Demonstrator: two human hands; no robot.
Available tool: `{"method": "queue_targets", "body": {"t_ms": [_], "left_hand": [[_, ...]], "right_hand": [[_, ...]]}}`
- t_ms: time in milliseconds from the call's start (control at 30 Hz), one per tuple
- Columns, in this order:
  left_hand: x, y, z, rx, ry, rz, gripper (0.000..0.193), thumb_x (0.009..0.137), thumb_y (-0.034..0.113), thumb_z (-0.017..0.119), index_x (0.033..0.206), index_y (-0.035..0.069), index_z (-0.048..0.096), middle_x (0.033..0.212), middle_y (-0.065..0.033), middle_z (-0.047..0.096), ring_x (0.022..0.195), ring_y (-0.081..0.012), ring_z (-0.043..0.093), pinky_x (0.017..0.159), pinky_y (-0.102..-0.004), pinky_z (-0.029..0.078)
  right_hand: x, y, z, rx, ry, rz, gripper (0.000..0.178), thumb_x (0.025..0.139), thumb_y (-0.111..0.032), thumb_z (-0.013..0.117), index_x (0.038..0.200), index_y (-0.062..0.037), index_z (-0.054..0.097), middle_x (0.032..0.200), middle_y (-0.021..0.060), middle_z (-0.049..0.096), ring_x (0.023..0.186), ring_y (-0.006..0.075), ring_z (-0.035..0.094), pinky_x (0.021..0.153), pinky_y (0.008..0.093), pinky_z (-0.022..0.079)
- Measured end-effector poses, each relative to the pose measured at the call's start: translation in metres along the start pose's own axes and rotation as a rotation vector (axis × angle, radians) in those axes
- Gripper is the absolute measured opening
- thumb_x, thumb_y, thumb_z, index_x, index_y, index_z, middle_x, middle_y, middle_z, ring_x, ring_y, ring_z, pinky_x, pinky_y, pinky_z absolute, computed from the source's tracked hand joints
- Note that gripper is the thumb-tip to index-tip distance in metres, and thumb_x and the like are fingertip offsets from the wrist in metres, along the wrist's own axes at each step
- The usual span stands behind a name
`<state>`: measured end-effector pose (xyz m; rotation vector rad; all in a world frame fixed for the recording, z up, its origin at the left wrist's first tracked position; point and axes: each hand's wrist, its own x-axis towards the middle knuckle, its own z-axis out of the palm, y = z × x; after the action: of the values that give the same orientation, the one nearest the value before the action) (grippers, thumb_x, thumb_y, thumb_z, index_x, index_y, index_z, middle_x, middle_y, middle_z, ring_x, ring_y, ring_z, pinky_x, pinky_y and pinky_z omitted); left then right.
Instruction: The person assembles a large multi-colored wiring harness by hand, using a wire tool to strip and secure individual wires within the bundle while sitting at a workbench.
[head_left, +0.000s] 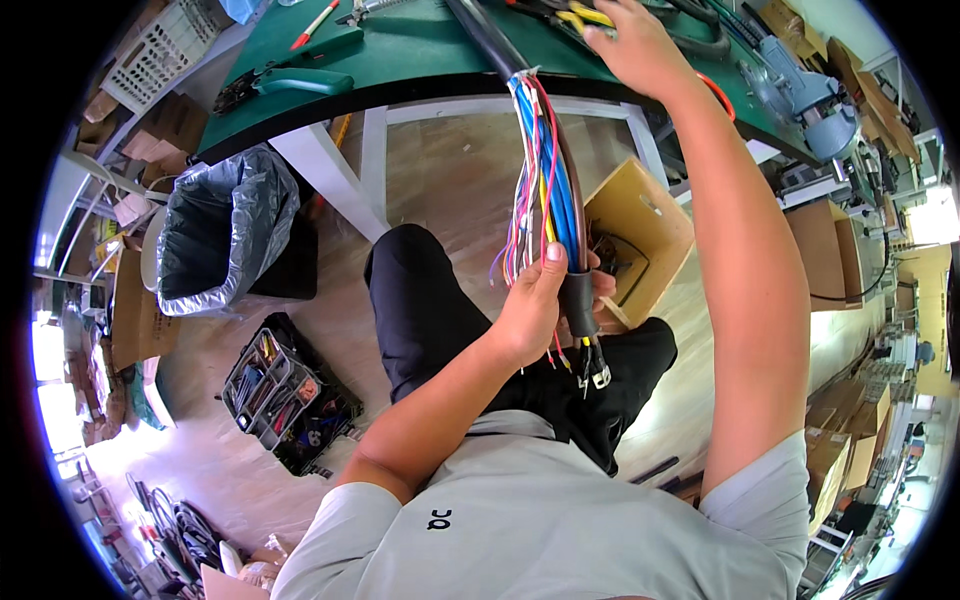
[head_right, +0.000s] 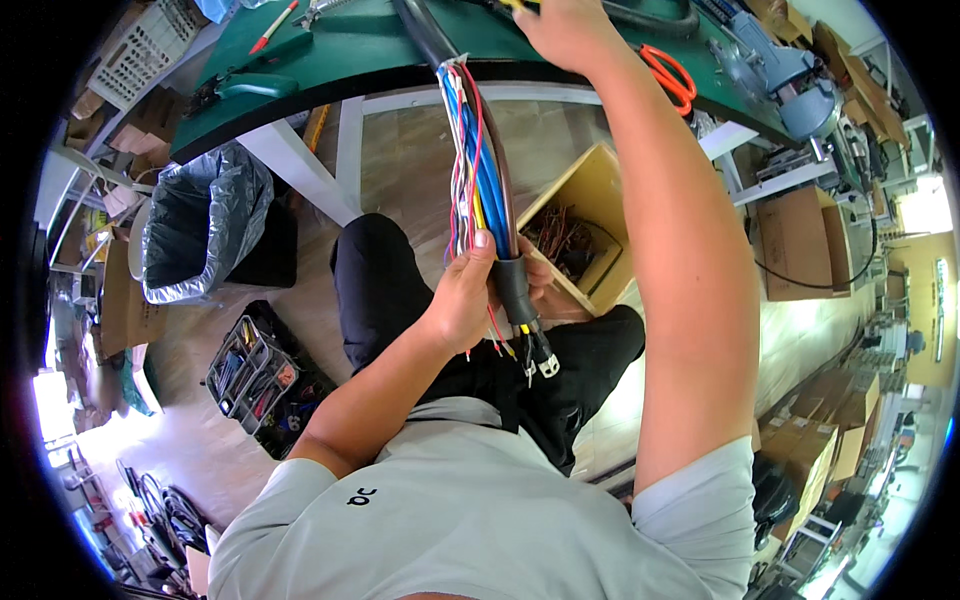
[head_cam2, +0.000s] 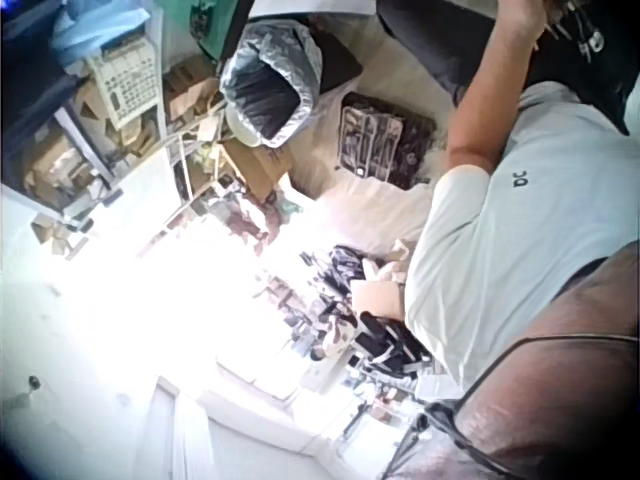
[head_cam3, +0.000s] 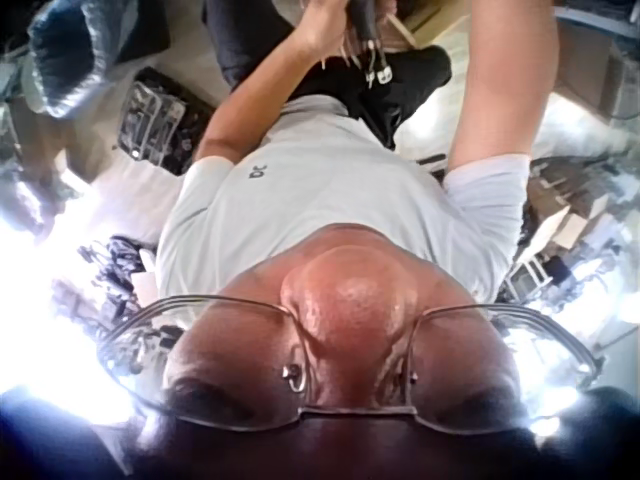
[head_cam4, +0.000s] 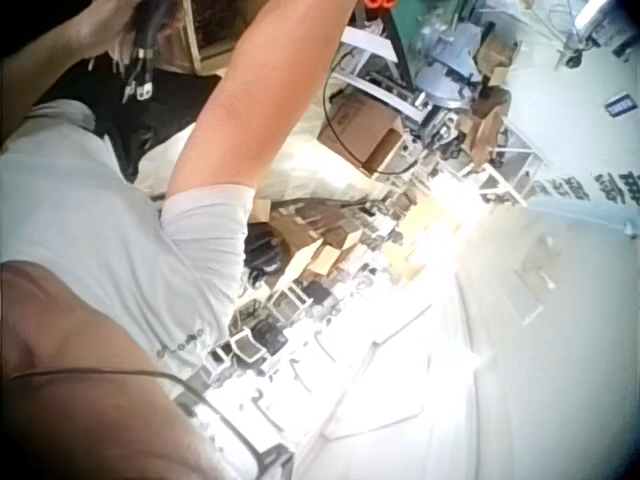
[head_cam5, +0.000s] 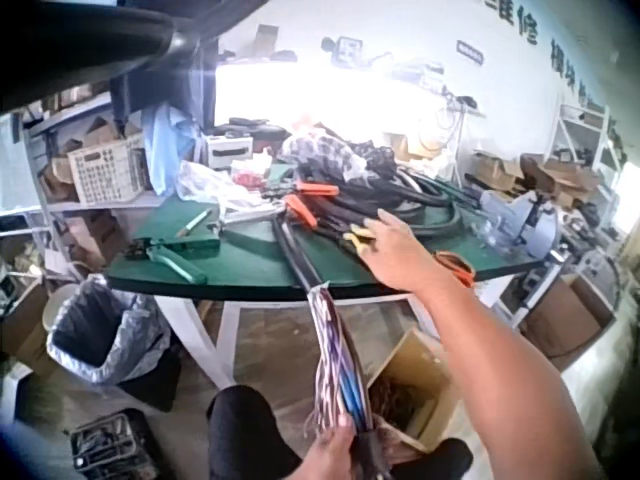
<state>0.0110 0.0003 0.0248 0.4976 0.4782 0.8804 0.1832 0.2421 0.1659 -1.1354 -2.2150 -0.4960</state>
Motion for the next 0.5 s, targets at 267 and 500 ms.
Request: {"method": "queue_targets", "body": {"t_ms": [267,500], "left_hand": [[-0.018,0.031,-0.007,0.352,0.072,-0.065,0.058,0.103,0.046,0.039,0.132,-0.003,0.051,0.120,-0.0102,0.061,0.101,-0.0159,0.061,0.087,-0.0306,0.050],[-0.007,0.027,-0.012,0.160,-0.043,0.000,0.057,0.103,0.042,0.042,0.134,-0.006,0.047,0.120,-0.0147,0.060,0.102,-0.0226,0.062,0.088,-0.0406,0.053]], "right_hand": [[-0.170,-0.161,-0.072,0.722,-0.142,0.777,0.036,0.091,-0.029,0.067,0.107,0.0020,0.063,0.095,0.0103,0.067,0.087,0.0227,0.065,0.078,0.0355,0.052],[-0.256,-0.213,-0.068,0.935,-0.479,0.993,0.058,0.082,-0.031,0.075,0.123,0.0031,0.053,0.093,0.0108,0.066,0.086,0.0166,0.063,0.078,0.0313,0.049]]}}
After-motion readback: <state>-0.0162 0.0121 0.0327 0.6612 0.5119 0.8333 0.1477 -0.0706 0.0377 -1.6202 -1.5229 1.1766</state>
